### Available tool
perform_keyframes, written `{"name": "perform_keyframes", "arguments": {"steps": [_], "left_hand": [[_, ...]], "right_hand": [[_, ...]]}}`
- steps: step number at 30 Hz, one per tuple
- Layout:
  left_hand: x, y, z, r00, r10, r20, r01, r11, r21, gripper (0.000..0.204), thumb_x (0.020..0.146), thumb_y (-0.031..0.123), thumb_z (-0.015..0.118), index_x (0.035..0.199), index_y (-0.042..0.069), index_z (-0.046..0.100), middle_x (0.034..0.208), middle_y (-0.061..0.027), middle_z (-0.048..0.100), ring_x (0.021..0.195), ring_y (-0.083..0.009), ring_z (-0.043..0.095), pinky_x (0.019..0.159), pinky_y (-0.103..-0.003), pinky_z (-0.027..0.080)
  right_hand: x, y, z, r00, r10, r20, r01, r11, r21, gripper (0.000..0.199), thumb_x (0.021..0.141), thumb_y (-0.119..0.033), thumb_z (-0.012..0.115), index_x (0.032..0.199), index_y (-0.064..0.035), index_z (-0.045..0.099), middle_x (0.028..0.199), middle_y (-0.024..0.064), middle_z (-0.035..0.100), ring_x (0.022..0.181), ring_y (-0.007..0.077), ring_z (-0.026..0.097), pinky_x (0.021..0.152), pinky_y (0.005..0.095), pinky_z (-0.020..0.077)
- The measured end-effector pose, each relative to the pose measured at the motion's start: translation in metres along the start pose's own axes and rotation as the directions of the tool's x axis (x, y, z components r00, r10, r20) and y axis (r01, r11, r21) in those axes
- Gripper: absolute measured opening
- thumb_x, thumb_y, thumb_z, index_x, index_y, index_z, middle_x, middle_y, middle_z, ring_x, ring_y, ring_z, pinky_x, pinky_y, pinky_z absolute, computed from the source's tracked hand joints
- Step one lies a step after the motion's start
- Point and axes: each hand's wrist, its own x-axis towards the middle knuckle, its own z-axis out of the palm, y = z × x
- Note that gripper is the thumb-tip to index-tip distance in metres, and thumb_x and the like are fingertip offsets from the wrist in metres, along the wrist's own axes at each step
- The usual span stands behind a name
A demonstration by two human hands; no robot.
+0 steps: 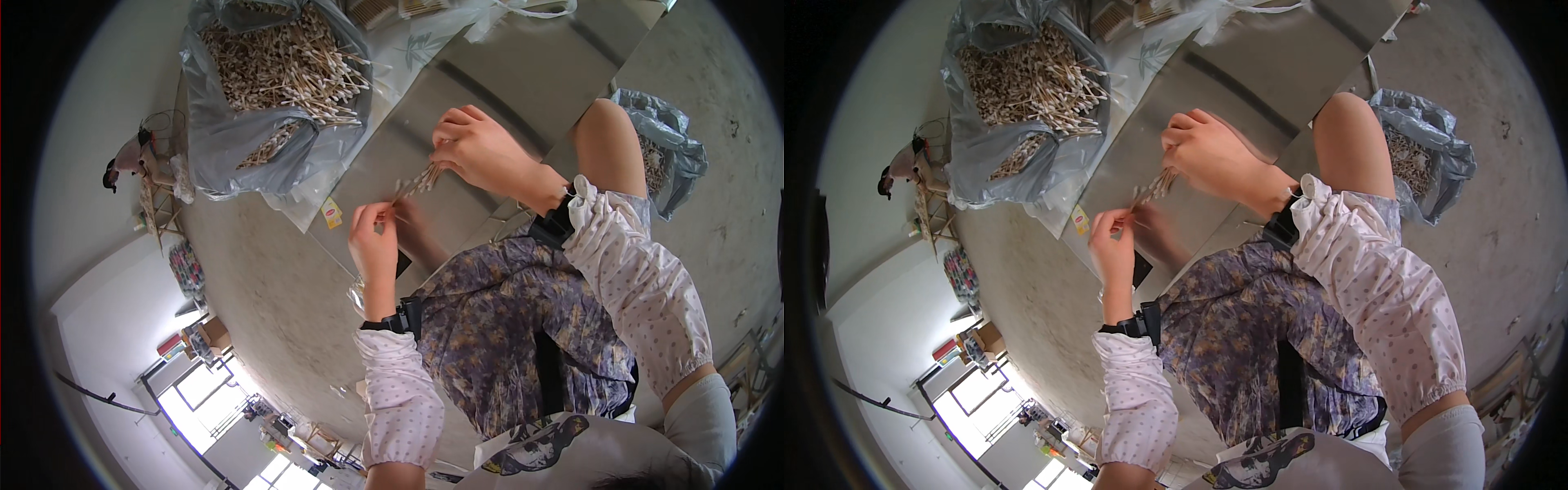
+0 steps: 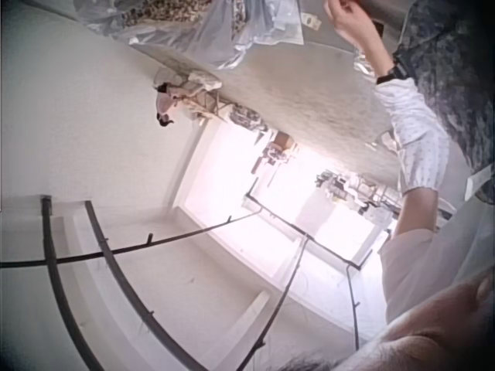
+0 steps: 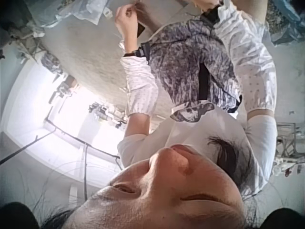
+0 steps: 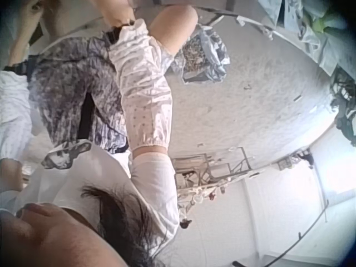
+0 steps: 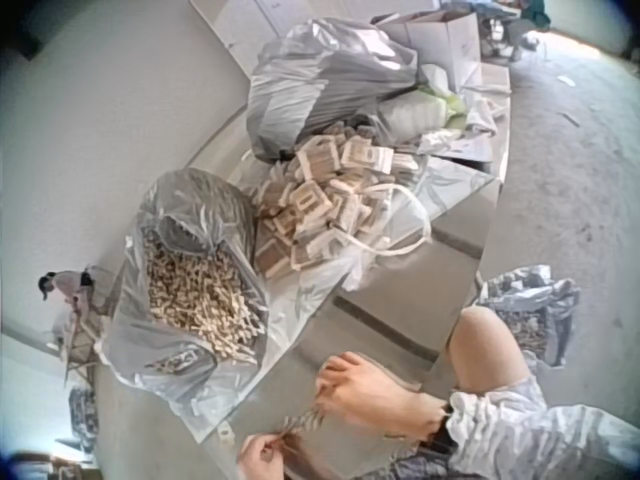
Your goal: Counting and packaging cotton swabs into small plastic bags.
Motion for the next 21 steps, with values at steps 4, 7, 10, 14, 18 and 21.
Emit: {"name": "perform_keyframes", "arguments": {"steps": [4, 7, 10, 14, 18, 21], "left_hand": [[-0.002, -0.018, -0.005, 0.987, -0.145, -0.069, 0.144, 0.989, -0.016, 0.007, 0.086, 0.005, 0.07, 0.092, 0.004, 0.068, 0.085, -0.0063, 0.063, 0.074, -0.0209, 0.063, 0.068, -0.034, 0.05], [0.008, -0.009, -0.001, 0.983, -0.174, -0.053, 0.172, 0.984, -0.049, 0.008, 0.086, 0.004, 0.07, 0.094, 0.004, 0.068, 0.085, -0.0064, 0.063, 0.075, -0.0209, 0.063, 0.069, -0.034, 0.05], [0.024, 0.01, 0.006, 0.994, -0.105, 0.017, 0.106, 0.991, -0.078, 0.012, 0.086, 0.003, 0.069, 0.097, 0.003, 0.068, 0.087, -0.0071, 0.063, 0.078, -0.0217, 0.063, 0.071, -0.034, 0.05], [0.038, 0.035, 0.007, 0.993, -0.014, 0.114, 0.027, 0.993, -0.114, 0.018, 0.086, 0.0, 0.066, 0.104, 0.003, 0.069, 0.093, -0.0097, 0.064, 0.084, -0.0239, 0.065, 0.077, -0.035, 0.051], [0.04, 0.043, 0.005, 0.975, 0.008, 0.224, 0.017, 0.994, -0.11, 0.019, 0.089, 0.001, 0.063, 0.107, 0.003, 0.068, 0.096, -0.0104, 0.063, 0.087, -0.0247, 0.065, 0.078, -0.036, 0.051], [0.025, 0.052, 0.007, 0.976, -0.119, 0.184, 0.143, 0.982, -0.121, 0.022, 0.093, 0.005, 0.061, 0.114, 0.002, 0.066, 0.108, -0.0117, 0.065, 0.098, -0.0262, 0.063, 0.088, -0.037, 0.048]], "right_hand": [[0.0, -0.005, 0.005, 0.998, 0.016, 0.061, -0.014, 1.0, -0.028, 0.011, 0.073, -0.018, 0.073, 0.084, -0.0153, 0.074, 0.09, -0.0028, 0.061, 0.102, 0.0174, 0.056, 0.091, 0.0327, 0.0435], [0.001, -0.011, 0.013, 0.997, -0.045, 0.064, 0.046, 0.999, -0.012, 0.009, 0.075, -0.021, 0.072, 0.083, -0.0163, 0.073, 0.091, -0.0024, 0.06, 0.101, 0.0175, 0.056, 0.09, 0.0324, 0.0434], [0.001, -0.02, 0.014, 0.996, -0.03, 0.078, 0.029, 0.999, 0.019, 0.014, 0.076, -0.021, 0.074, 0.088, -0.0151, 0.073, 0.096, -0.0009, 0.061, 0.102, 0.0187, 0.056, 0.09, 0.034, 0.0445], [0.01, -0.022, 0.005, 0.985, 0.006, -0.174, 0.027, 0.982, 0.185, 0.022, 0.073, -0.016, 0.076, 0.093, -0.0115, 0.068, 0.102, 0.0028, 0.062, 0.103, 0.0221, 0.057, 0.088, 0.0356, 0.0463], [0.017, -0.003, -0.007, 0.938, 0.187, -0.294, -0.116, 0.963, 0.243, 0.025, 0.077, -0.015, 0.076, 0.099, -0.0096, 0.067, 0.105, 0.0067, 0.062, 0.1, 0.0278, 0.059, 0.085, 0.0396, 0.0488], [0.017, 0.003, -0.013, 0.88, 0.302, -0.366, -0.187, 0.93, 0.316, 0.021, 0.082, -0.015, 0.074, 0.1, -0.0084, 0.066, 0.105, 0.0075, 0.062, 0.098, 0.0292, 0.061, 0.081, 0.04, 0.051]]}}
